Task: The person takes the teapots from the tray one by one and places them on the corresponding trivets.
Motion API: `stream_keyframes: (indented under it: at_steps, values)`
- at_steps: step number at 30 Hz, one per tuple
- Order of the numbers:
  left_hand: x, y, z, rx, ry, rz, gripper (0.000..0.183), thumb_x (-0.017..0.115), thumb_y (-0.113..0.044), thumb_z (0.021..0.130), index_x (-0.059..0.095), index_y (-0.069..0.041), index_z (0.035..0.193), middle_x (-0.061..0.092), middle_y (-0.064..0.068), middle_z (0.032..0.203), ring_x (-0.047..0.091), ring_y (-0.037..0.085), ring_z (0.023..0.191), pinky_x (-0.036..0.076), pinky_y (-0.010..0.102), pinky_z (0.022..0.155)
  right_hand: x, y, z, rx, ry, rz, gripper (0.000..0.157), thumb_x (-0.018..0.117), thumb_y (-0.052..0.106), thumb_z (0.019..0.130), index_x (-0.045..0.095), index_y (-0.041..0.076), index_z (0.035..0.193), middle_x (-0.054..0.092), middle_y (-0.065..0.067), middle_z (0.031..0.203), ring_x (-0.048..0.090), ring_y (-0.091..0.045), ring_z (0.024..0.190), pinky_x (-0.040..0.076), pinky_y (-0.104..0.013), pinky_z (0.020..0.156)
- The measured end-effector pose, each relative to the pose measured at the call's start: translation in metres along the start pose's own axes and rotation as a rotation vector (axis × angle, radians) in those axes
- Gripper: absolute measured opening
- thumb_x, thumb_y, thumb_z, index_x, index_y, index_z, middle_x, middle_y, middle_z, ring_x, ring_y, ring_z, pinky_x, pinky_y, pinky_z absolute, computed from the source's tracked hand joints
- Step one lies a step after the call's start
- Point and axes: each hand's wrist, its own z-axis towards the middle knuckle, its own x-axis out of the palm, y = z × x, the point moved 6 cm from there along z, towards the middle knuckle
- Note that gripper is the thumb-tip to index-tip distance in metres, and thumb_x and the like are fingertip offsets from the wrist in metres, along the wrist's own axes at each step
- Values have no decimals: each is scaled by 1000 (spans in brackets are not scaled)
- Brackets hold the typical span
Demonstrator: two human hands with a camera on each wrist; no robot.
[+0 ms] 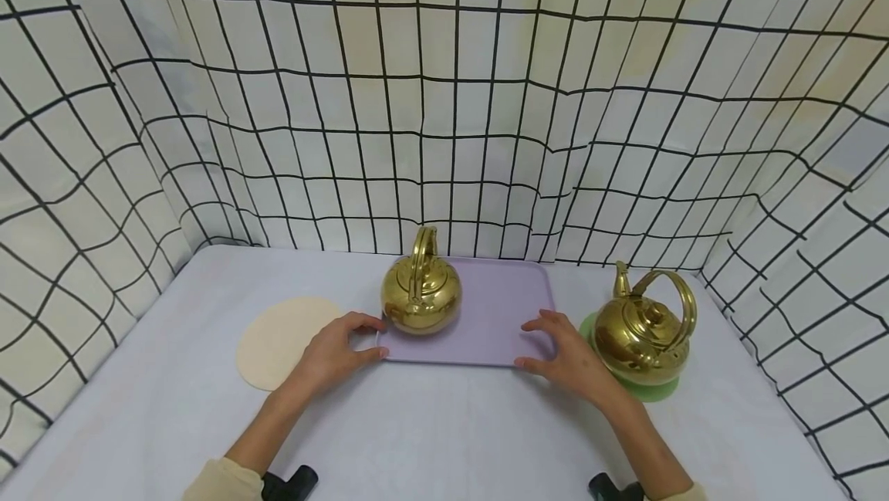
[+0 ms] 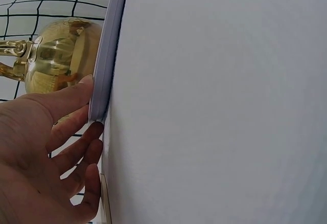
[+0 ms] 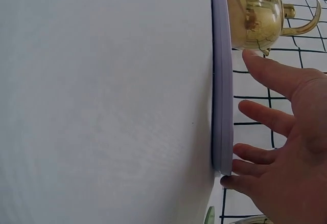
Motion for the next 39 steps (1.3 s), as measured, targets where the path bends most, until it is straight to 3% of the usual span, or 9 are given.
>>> stream_keyframes:
  at_steps: [8, 30, 33, 39]
  values:
    - [0, -1, -1, 0, 3, -2, 37, 83, -22, 89, 73, -13, 123, 71, 13, 131, 63, 36, 129, 46, 59, 113, 4, 0, 0, 2, 57, 5, 49, 87, 24, 84, 69, 7, 127, 44, -34, 156, 41, -58, 145, 35, -69, 120]
    - [-4, -5, 2, 22, -2, 23, 36, 84, -21, 87, 74, -12, 121, 73, 12, 126, 66, 34, 123, 50, 56, 108, 6, -3, 0, -6, 97, -35, 40, 82, 24, 89, 72, 9, 125, 46, -29, 157, 35, -54, 150, 31, -71, 122]
    - [-8, -6, 3, 17, -23, 13, 36, 82, -20, 89, 73, -9, 122, 74, 13, 123, 68, 32, 117, 54, 53, 102, 7, -4, 0, -5, 94, -38, 39, 82, 24, 90, 72, 10, 125, 46, -29, 157, 35, -54, 150, 31, -70, 122]
    - [-16, -7, 6, -14, -72, -26, 31, 74, -17, 95, 71, -6, 123, 75, 15, 120, 70, 31, 111, 56, 36, 82, 6, -5, -1, -2, 90, -34, 40, 82, 26, 90, 71, 11, 126, 46, -27, 158, 35, -53, 151, 31, -69, 123]
